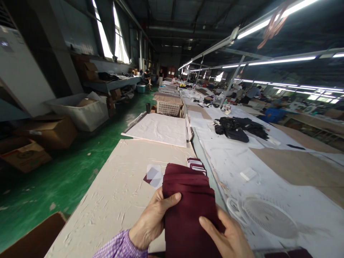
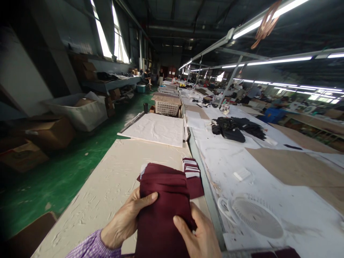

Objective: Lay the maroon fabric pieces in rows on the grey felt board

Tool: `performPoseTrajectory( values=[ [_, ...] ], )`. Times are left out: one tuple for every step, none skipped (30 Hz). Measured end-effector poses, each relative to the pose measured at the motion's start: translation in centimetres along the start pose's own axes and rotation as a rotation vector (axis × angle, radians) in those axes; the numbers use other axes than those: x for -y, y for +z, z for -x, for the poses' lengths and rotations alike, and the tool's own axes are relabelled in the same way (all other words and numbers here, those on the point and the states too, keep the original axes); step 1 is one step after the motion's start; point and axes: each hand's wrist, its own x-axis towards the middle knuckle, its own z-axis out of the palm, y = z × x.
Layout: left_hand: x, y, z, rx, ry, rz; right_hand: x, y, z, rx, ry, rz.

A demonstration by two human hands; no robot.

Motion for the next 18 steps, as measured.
performPoseTrajectory(
  values=[
    [-0.12, -0.04, 0.06, -0.007, -0.001, 0.003, -0.13, 0.06, 0.05, -0.062, 0.003, -0.021],
    [-0.23, -0.06, 0.13, -0.012, -0.001, 0.006, -0.23, 0.14, 0.05, -0.143, -0.024, -0.031],
    [-0.31, -0.05, 0.22, -0.012, -0.002, 0.008, -0.29, 0.23, 0.01, -0.228, -0.08, -0.028],
    [-0.36, -0.02, 0.33, -0.01, -0.007, 0.008, -0.32, 0.31, -0.07, -0.299, -0.152, -0.012],
    [-0.37, 0.03, 0.44, -0.003, -0.011, 0.009, -0.33, 0.39, -0.18, -0.343, -0.221, 0.019],
    [-0.35, 0.09, 0.54, 0.011, -0.014, 0.008, -0.34, 0.46, -0.31, -0.353, -0.264, 0.058],
    [-0.3, 0.15, 0.64, 0.029, -0.014, 0.007, -0.34, 0.51, -0.43, -0.342, -0.271, 0.085],
    [-0.24, 0.21, 0.72, 0.046, -0.014, 0.006, -0.35, 0.54, -0.53, -0.323, -0.247, 0.079],
    [-0.17, 0.27, 0.78, 0.063, -0.011, 0.007, -0.35, 0.56, -0.6, -0.314, -0.205, 0.041],
    [-0.1, 0.32, 0.82, 0.076, -0.006, 0.007, -0.35, 0.57, -0.63, -0.308, -0.156, -0.018],
    [-0.03, 0.37, 0.85, 0.085, 0.0, 0.005, -0.31, 0.57, -0.63, -0.294, -0.105, -0.084],
    [0.03, 0.41, 0.86, 0.087, 0.005, 0.002, -0.25, 0.57, -0.61, -0.272, -0.059, -0.142],
    [0.08, 0.45, 0.87, 0.086, 0.011, 0.0, -0.14, 0.59, -0.57, -0.249, -0.022, -0.179],
    [0.11, 0.48, 0.88, 0.086, 0.014, 0.001, -0.01, 0.63, -0.53, -0.234, 0.004, -0.188],
    [0.12, 0.51, 0.9, 0.083, 0.017, 0.004, 0.15, 0.69, -0.5, -0.232, 0.019, -0.177],
    [0.12, 0.53, 0.92, 0.081, 0.016, 0.008, 0.3, 0.78, -0.47, -0.244, 0.029, -0.156],
    [0.11, 0.55, 0.96, 0.079, 0.015, 0.012, 0.44, 0.9, -0.46, -0.272, 0.035, -0.129],
    [0.09, 0.56, 1.02, 0.08, 0.014, 0.017, 0.56, 1.02, -0.45, -0.304, 0.036, -0.101]
  ],
)
